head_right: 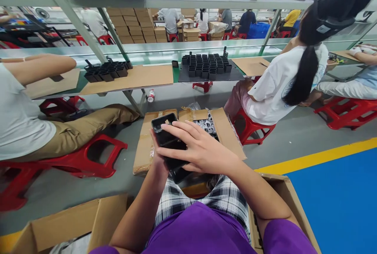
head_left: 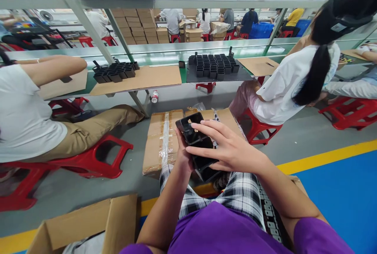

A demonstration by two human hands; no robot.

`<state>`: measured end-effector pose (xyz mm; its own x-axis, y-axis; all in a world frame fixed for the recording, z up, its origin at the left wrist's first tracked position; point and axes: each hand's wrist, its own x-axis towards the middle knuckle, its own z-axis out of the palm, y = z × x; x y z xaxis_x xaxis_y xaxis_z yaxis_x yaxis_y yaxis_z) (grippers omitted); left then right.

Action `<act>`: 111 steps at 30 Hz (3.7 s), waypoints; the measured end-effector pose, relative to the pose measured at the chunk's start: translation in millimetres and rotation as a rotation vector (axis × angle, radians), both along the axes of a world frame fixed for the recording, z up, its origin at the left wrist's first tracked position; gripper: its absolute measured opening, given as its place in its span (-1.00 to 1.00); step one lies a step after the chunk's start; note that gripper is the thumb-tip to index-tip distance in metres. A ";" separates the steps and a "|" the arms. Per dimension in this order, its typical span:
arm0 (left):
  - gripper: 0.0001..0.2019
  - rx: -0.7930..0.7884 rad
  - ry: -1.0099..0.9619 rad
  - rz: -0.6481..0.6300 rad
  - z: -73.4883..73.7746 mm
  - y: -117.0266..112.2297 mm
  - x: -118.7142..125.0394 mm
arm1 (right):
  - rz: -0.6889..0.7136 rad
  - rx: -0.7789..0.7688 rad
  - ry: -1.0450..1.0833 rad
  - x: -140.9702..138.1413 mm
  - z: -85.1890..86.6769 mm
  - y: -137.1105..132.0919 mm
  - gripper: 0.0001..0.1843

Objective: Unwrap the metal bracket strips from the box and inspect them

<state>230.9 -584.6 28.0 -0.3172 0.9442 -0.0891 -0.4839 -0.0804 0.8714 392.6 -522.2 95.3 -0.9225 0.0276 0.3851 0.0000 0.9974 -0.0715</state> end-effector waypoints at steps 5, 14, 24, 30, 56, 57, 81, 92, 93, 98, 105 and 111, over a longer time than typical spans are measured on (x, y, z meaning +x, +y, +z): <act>-0.16 0.100 0.007 0.054 2.5 2.5 0.5 | -0.070 0.012 0.123 3.9 -6.0 -5.2 -0.39; -0.26 0.156 -0.368 0.107 17.1 0.7 8.2 | -0.044 0.024 0.209 7.6 -7.9 0.7 -0.65; -0.33 0.188 -0.460 0.139 29.6 -1.3 14.4 | 0.038 0.009 0.278 9.0 -4.3 8.8 -0.66; -0.37 0.202 -0.450 0.191 33.5 -2.0 14.2 | 0.056 -0.035 0.268 7.0 -4.7 9.9 -0.59; -0.27 0.129 -0.432 0.249 42.0 -3.5 19.9 | 0.122 -0.188 0.349 4.0 -9.6 9.7 -0.34; -0.29 0.134 -0.446 0.249 42.5 -3.7 20.2 | 0.124 -0.200 0.356 3.9 -9.5 9.3 -0.33; -0.33 0.116 -0.433 0.273 49.4 0.2 21.6 | -0.048 -0.437 0.321 4.0 -4.6 0.4 -0.17; -0.39 0.157 -0.451 0.194 50.6 -4.6 22.2 | -0.189 -0.626 0.242 2.2 6.3 -11.5 -0.11; -0.39 0.159 -0.446 0.194 50.9 -4.7 22.1 | -0.191 -0.627 0.241 1.7 7.2 -12.2 -0.11; -0.37 0.177 -0.436 0.209 51.1 -4.4 20.5 | -0.218 -0.639 0.234 -0.4 8.9 -14.7 -0.11; -0.28 0.170 -0.445 0.249 50.9 3.7 16.7 | -0.234 -0.757 0.236 -2.4 -0.5 -7.6 -0.14; -0.26 0.196 -0.426 0.289 56.9 6.8 18.6 | -0.217 -0.842 0.265 -2.1 -4.5 -6.7 -0.23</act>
